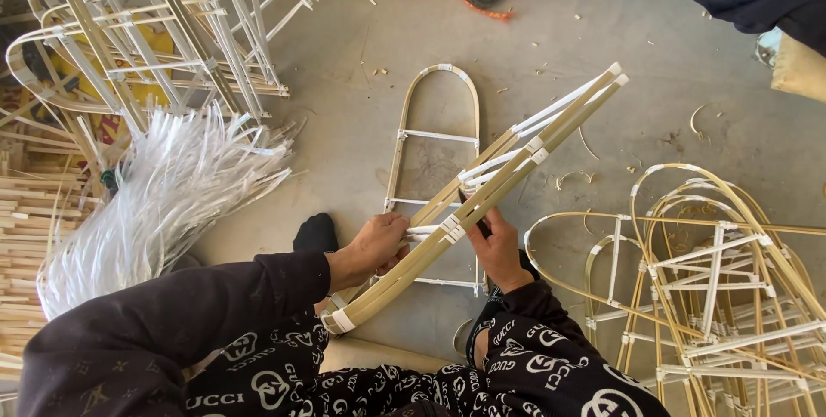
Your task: Assembling bamboo or wooden furniture frames using hands and a small knife.
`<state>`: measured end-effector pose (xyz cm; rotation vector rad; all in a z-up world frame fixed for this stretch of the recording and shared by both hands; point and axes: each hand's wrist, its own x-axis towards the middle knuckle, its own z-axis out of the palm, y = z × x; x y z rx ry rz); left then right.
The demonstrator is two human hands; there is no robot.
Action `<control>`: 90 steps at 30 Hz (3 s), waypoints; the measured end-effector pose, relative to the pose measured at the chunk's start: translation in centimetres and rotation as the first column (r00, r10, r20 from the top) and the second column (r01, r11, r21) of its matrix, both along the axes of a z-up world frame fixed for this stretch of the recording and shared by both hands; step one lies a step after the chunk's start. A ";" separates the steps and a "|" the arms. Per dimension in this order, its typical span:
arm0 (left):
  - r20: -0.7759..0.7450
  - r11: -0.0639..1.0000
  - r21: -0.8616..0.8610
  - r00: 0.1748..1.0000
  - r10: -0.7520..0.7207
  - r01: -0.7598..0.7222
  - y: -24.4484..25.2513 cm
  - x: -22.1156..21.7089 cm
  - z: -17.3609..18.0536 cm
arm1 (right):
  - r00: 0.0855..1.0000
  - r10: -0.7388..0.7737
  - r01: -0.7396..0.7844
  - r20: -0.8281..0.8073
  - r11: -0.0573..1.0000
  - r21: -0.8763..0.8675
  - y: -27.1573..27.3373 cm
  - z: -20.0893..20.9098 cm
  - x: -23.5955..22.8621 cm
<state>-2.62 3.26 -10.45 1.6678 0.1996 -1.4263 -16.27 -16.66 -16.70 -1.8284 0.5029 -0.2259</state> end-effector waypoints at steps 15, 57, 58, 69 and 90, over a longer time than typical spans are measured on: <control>-0.239 0.970 -0.220 0.970 0.050 -0.104 -0.6 0.4 1.0 | 0.996 0.082 -0.042 0.029 0.752 -0.658 -3.3 5.5 3.8; 0.516 0.994 -0.072 0.856 -0.034 0.083 -5.3 9.1 8.4 | 0.991 0.120 -0.108 0.061 0.439 0.892 -7.9 15.2 0.9; 0.518 0.994 -0.077 0.855 -0.030 0.082 -5.0 10.6 8.4 | 0.990 0.123 -0.111 0.062 0.443 0.890 -8.3 14.6 0.7; 0.828 0.907 -0.312 0.549 0.114 0.282 -5.5 5.8 21.9 | 0.991 -0.017 -0.123 0.135 0.315 0.941 -10.3 12.5 1.9; 0.243 0.547 -0.822 0.774 0.584 -0.155 -5.6 5.3 23.2 | 0.998 -0.034 0.001 0.053 0.852 0.524 -8.8 3.8 1.7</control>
